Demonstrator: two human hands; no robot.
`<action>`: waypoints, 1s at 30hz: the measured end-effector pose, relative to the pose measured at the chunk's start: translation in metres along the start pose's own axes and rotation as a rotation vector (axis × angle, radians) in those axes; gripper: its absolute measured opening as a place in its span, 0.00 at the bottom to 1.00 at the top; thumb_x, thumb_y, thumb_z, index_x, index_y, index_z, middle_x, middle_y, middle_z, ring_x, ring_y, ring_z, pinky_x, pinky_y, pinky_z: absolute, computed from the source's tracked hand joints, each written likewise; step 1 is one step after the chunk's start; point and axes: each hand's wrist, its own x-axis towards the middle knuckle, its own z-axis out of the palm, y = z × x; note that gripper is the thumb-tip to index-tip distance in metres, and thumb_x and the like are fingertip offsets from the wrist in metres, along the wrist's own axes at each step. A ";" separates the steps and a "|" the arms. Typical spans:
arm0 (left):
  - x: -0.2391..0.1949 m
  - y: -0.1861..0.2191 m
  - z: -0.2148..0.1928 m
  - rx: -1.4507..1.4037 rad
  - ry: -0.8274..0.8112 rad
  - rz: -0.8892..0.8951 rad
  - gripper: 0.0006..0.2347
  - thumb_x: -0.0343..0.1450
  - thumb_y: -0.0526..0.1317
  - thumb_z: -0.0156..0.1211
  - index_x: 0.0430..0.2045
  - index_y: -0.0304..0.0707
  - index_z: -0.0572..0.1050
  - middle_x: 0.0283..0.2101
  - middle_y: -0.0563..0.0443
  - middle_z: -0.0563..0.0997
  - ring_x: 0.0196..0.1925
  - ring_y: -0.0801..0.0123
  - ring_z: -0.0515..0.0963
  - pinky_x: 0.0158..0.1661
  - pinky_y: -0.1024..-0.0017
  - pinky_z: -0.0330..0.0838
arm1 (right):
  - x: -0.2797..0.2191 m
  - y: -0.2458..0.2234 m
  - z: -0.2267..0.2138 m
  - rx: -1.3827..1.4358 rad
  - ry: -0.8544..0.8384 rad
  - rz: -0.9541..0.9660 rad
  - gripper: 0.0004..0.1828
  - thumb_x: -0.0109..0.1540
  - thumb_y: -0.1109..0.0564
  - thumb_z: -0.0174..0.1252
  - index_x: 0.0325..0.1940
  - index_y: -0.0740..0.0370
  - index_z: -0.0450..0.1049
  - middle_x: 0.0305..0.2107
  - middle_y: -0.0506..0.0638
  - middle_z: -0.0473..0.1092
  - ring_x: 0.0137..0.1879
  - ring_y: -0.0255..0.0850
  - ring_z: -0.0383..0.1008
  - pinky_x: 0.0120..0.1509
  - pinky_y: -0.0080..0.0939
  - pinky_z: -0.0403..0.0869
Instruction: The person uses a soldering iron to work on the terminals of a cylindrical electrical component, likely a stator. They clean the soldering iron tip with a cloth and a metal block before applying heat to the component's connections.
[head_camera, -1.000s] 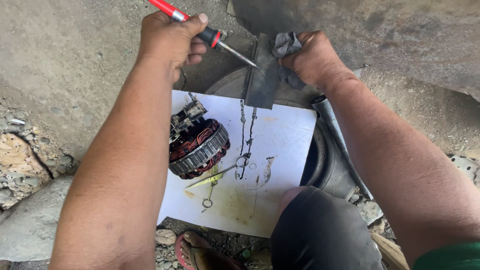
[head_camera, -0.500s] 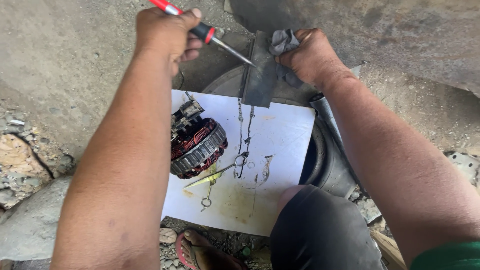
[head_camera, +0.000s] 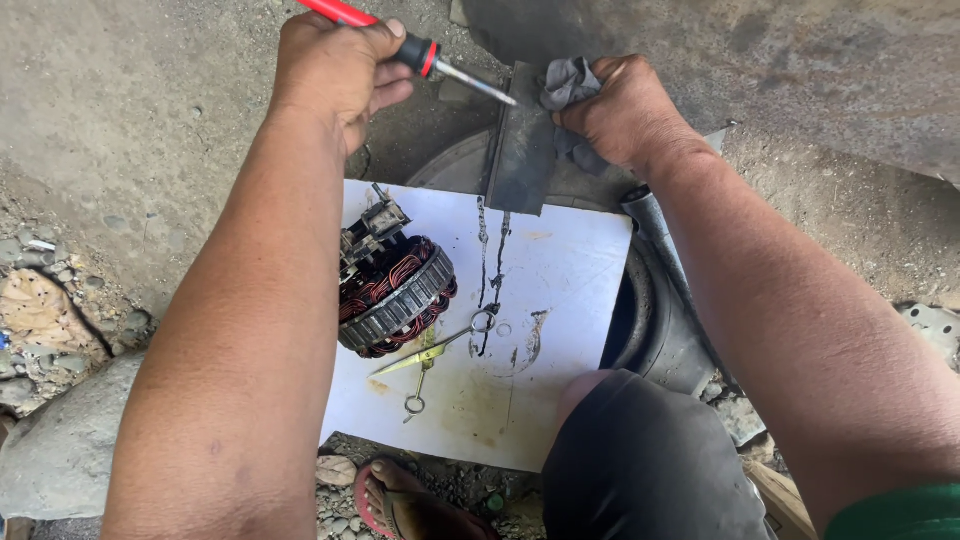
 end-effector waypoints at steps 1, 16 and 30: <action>-0.004 0.002 -0.002 0.000 -0.001 0.000 0.07 0.67 0.36 0.68 0.32 0.41 0.75 0.32 0.49 0.86 0.31 0.69 0.90 0.33 0.72 0.92 | 0.002 0.001 0.000 0.000 0.000 0.001 0.08 0.57 0.60 0.68 0.38 0.52 0.76 0.26 0.41 0.72 0.27 0.31 0.72 0.27 0.34 0.76; -0.033 0.035 -0.039 -0.109 0.086 -0.023 0.08 0.66 0.34 0.69 0.35 0.39 0.77 0.38 0.48 0.90 0.35 0.71 0.91 0.36 0.77 0.92 | -0.025 -0.022 -0.012 0.028 -0.041 0.007 0.18 0.58 0.61 0.66 0.53 0.53 0.77 0.51 0.42 0.78 0.58 0.34 0.79 0.72 0.28 0.71; -0.065 0.039 -0.037 -0.101 -0.008 0.025 0.08 0.67 0.35 0.69 0.38 0.37 0.79 0.39 0.46 0.88 0.32 0.74 0.88 0.31 0.83 0.87 | -0.070 0.073 0.025 -0.953 0.272 -1.212 0.11 0.43 0.64 0.62 0.28 0.55 0.79 0.50 0.46 0.77 0.48 0.47 0.75 0.46 0.47 0.73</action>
